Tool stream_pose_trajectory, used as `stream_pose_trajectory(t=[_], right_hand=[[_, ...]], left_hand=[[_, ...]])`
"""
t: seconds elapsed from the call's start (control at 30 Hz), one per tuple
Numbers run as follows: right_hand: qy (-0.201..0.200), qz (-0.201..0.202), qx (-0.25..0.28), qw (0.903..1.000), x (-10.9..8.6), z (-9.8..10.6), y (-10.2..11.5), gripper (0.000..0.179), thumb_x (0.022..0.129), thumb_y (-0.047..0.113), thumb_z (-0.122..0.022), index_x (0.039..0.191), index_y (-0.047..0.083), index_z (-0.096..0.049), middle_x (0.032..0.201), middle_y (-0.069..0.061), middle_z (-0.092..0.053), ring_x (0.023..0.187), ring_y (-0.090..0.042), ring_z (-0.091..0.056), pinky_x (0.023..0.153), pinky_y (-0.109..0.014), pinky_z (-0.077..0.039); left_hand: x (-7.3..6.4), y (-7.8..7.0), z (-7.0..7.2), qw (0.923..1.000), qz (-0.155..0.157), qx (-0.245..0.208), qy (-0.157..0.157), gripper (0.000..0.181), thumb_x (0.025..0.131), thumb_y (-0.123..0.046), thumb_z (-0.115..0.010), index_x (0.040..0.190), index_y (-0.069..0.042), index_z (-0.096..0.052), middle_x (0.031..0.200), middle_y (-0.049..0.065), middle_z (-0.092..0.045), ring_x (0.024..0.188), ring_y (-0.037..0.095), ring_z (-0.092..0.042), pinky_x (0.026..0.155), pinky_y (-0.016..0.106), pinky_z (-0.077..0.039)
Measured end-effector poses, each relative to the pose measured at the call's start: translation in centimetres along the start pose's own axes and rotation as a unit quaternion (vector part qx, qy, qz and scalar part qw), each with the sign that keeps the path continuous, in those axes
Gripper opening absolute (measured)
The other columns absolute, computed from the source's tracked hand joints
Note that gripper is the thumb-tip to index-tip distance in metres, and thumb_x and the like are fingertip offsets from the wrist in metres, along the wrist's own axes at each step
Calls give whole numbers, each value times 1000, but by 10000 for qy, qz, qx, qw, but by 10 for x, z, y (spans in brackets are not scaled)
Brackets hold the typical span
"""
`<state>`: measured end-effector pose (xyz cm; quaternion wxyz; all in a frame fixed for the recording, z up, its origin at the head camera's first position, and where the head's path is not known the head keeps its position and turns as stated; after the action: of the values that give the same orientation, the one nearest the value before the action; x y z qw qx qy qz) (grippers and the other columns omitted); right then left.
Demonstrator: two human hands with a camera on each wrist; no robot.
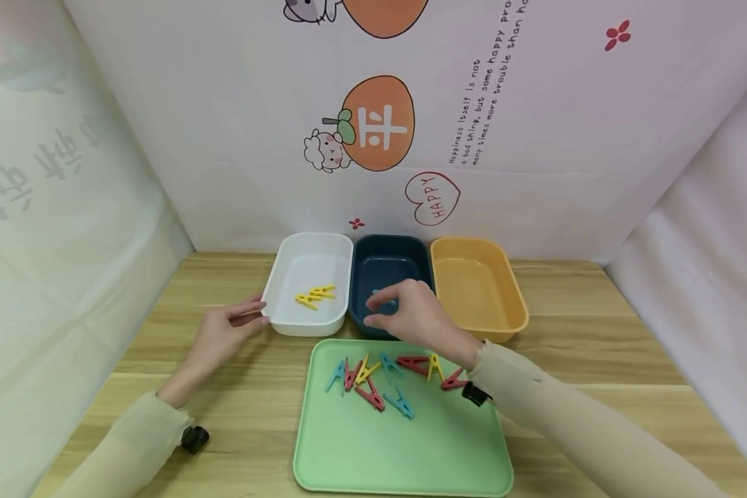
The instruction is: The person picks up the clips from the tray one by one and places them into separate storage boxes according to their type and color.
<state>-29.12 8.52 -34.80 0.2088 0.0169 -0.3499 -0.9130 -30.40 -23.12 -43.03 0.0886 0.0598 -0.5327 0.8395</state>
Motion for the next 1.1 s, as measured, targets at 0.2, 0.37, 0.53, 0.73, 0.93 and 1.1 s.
stream_pose_trajectory(t=[0.2,0.37,0.53,0.73,0.93,1.1], right_hand=[[17,-90,178,9998,-31,1,-17,22,91,21,-86,111,11,-83,110,1,-78,85,-22,-70,59,-29,-56],[85,-373,368,9986,-56,1,-34,21,91,20,-86,110,12,-83,99,-1,-77,43,-19,-49,39,-29,-43],[49,-501,279,9983,-75,-1,-47,16,90,21,-87,104,15,-84,83,8,-73,51,-19,-48,42,-26,-37],[-30,-651,175,9977,-93,-3,-59,13,88,19,-88,101,16,-85,88,13,-75,57,-16,-45,48,-25,-35],[-191,-792,209,9965,-108,3,-66,14,87,19,-89,99,14,-85,84,11,-74,61,-18,-54,48,-25,-44],[-319,-782,300,9960,-116,6,-72,14,86,18,-90,98,13,-84,88,9,-75,73,-17,-60,56,-25,-49]], left_hand=[[0,0,2,10000,-5,31,-28,41,97,-13,-81,129,9,-69,146,20,-59,114,37,-70,83,20,-60],[0,0,1,10000,45,81,-10,42,96,-15,-81,129,8,-70,146,19,-60,114,37,-71,83,21,-61],[-1,3,1,9999,102,60,11,42,97,-15,-81,130,8,-70,147,18,-59,114,37,-71,83,21,-61],[-2,3,0,10000,58,69,-5,42,96,-15,-81,129,9,-70,146,19,-59,114,37,-71,83,21,-61],[1,1,1,10000,1,42,-27,41,96,-14,-81,128,8,-70,145,20,-59,113,38,-71,83,22,-61],[1,2,2,9999,-17,98,-33,40,97,-15,-81,129,7,-71,146,19,-60,113,36,-71,83,21,-61]])
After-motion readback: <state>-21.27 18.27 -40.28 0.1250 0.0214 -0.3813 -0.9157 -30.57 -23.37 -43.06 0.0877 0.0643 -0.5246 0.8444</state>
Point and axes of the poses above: each hand's wrist, its own x-axis towards the middle knuckle, its own z-axis out of the back of the hand, y = z × x, the point moved 9 cm from there along x, towards the middle knuckle
